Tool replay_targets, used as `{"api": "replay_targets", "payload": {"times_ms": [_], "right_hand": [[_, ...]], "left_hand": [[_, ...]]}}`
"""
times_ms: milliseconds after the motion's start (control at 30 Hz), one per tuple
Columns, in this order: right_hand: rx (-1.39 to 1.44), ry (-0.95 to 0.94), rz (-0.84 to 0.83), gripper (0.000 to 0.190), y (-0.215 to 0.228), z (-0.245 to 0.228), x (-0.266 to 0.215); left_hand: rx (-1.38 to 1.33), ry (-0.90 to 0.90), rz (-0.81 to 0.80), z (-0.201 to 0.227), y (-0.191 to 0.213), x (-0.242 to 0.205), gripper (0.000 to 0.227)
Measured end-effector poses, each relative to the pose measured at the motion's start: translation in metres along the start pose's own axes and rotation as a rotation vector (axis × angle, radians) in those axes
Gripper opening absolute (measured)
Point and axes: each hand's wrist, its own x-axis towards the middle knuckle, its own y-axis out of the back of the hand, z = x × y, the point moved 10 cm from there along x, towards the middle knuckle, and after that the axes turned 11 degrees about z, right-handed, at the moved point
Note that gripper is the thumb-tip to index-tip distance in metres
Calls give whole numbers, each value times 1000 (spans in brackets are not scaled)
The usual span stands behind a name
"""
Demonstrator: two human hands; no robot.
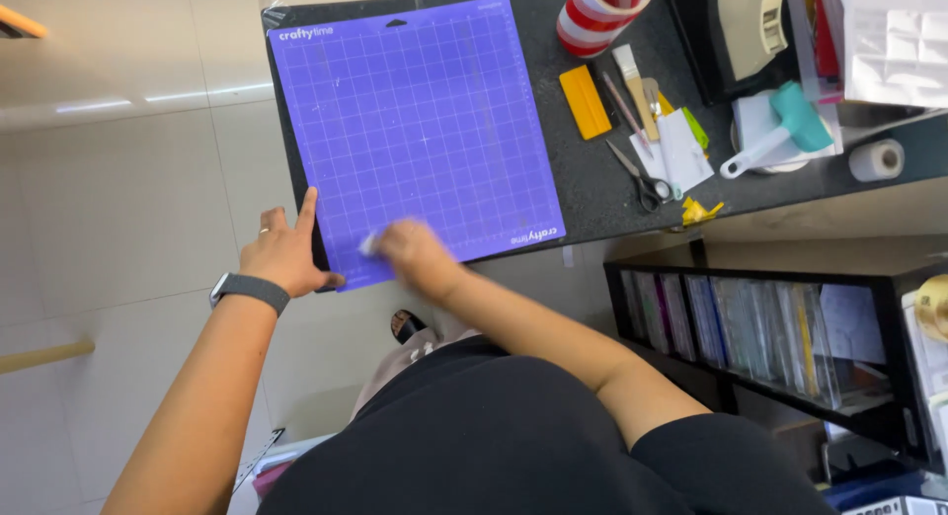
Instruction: Assemble a branded box and clean a sticky cutting mat using a wipe
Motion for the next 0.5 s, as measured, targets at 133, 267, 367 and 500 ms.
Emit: {"api": "replay_targets", "payload": {"times_ms": [133, 267, 367, 500], "right_hand": [[93, 7, -13, 15, 26, 48, -30], [-219, -423, 158, 14, 117, 205, -64], [-115, -263, 219, 19, 99, 107, -57], [69, -146, 108, 19, 92, 29, -61]], "left_hand": [[23, -20, 17, 6, -2, -1, 139], [49, -47, 67, 8, 5, -1, 140], [49, -71, 124, 11, 4, 3, 139], [74, -83, 164, 15, 4, 8, 143]]}}
